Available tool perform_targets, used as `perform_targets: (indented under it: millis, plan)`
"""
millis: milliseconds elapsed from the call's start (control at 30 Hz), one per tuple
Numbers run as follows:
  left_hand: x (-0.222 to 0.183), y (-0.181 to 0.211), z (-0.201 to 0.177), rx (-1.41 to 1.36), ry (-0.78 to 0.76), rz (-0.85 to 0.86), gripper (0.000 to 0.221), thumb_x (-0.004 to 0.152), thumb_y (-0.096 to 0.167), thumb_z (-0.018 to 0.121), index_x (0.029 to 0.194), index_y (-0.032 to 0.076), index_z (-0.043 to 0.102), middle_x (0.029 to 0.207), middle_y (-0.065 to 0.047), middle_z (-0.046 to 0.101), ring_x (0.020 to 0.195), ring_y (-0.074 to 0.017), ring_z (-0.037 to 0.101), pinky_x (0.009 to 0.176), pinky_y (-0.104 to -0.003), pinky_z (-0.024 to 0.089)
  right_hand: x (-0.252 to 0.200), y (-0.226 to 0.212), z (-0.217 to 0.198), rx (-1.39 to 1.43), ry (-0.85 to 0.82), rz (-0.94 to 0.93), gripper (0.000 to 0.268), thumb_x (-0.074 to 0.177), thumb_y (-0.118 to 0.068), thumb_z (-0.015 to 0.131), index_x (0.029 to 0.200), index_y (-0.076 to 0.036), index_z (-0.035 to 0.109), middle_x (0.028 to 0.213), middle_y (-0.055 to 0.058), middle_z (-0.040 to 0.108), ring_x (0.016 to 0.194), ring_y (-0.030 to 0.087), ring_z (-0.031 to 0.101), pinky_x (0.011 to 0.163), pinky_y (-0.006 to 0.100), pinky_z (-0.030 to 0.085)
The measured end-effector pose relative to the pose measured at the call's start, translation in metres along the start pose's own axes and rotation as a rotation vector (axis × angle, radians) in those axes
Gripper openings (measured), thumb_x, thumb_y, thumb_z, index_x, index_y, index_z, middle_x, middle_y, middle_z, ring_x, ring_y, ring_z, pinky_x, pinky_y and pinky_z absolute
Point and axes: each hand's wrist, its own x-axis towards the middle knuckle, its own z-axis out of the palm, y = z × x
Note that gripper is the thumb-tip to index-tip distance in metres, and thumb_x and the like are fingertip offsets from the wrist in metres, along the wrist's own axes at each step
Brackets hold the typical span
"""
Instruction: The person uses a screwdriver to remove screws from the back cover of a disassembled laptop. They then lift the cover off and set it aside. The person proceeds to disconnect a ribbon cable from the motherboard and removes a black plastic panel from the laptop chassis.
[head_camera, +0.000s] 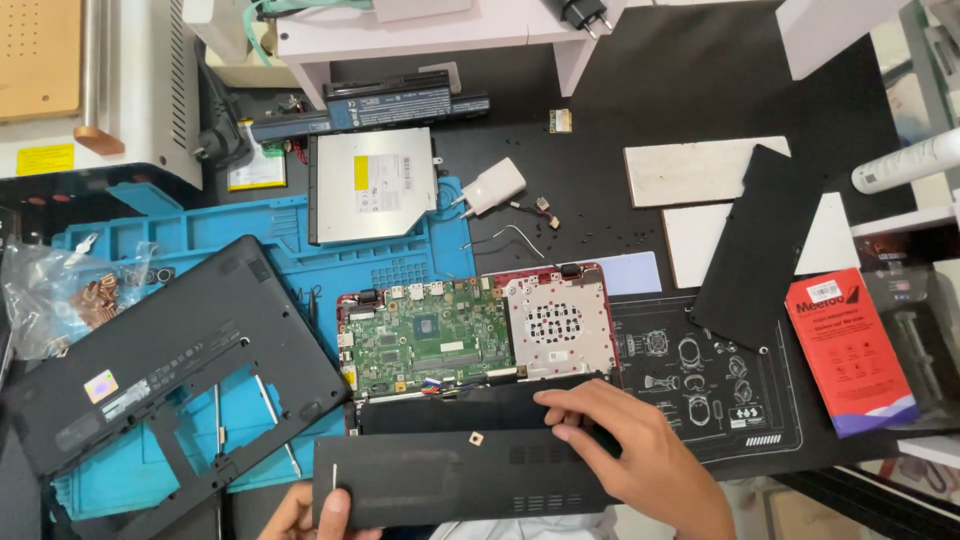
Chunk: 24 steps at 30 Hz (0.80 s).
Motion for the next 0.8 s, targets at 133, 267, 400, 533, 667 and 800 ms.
perform_targets:
  millis: [133,267,400,533,667,800]
  plan:
    - [0.02,0.033,0.029,-0.054,0.025,-0.085,0.025,0.093,0.021,0.063,0.097,-0.003,0.061,0.095,-0.025,0.079,0.078,-0.0267,0.081,0.067,-0.046,0.063,-0.013,0.011,-0.014,-0.335,0.049,-0.264,0.071,0.072,-0.029,0.09,0.137,-0.014,0.065,0.132,0.007,0.064,0.122,0.029,0.058,0.102,0.042,0.046]
    - [0.021,0.03,0.032,0.012,0.047,-0.16,0.032,0.096,0.023,0.066,0.101,-0.008,0.06,0.09,-0.034,0.071,0.075,-0.0324,0.079,0.068,-0.049,0.064,-0.004,0.004,-0.016,-0.421,0.049,-0.224,0.089,0.063,-0.031,0.093,0.144,-0.016,0.06,0.143,0.007,0.056,0.132,0.033,0.049,0.105,0.045,0.041]
    - [0.013,0.042,0.056,0.221,0.163,-0.164,0.029,0.091,0.021,0.074,0.105,-0.003,0.064,0.092,-0.026,0.075,0.073,-0.033,0.076,0.064,-0.047,0.063,-0.002,0.0,-0.014,-0.431,0.024,-0.108,0.09,0.06,-0.025,0.092,0.143,-0.016,0.057,0.145,0.009,0.052,0.136,0.034,0.045,0.105,0.045,0.039]
    - [0.034,-0.007,0.074,0.359,0.264,0.158,0.037,0.081,0.022,0.086,0.087,-0.004,0.061,0.071,-0.022,0.065,0.056,-0.0302,0.063,0.054,-0.042,0.05,-0.004,0.002,-0.019,-0.437,0.002,-0.159,0.089,0.063,-0.025,0.091,0.142,-0.009,0.053,0.146,0.012,0.049,0.139,0.037,0.041,0.108,0.047,0.036]
    - [0.035,0.027,0.046,0.499,0.457,0.429,0.046,0.073,0.023,0.096,0.074,-0.005,0.06,0.056,-0.018,0.058,0.043,-0.0281,0.053,0.046,-0.039,0.04,-0.002,0.023,-0.011,-0.42,-0.005,-0.254,0.093,0.065,-0.03,0.092,0.146,-0.009,0.052,0.145,0.013,0.049,0.137,0.037,0.041,0.11,0.049,0.034]
    - [-0.002,0.096,0.06,0.706,0.431,0.57,0.039,0.07,0.027,0.092,0.073,0.001,0.064,0.054,-0.01,0.054,0.046,-0.0215,0.054,0.049,-0.031,0.044,-0.001,0.007,-0.012,-0.466,0.04,-0.197,0.091,0.061,-0.029,0.092,0.142,-0.01,0.055,0.14,0.011,0.052,0.131,0.035,0.045,0.108,0.047,0.036]
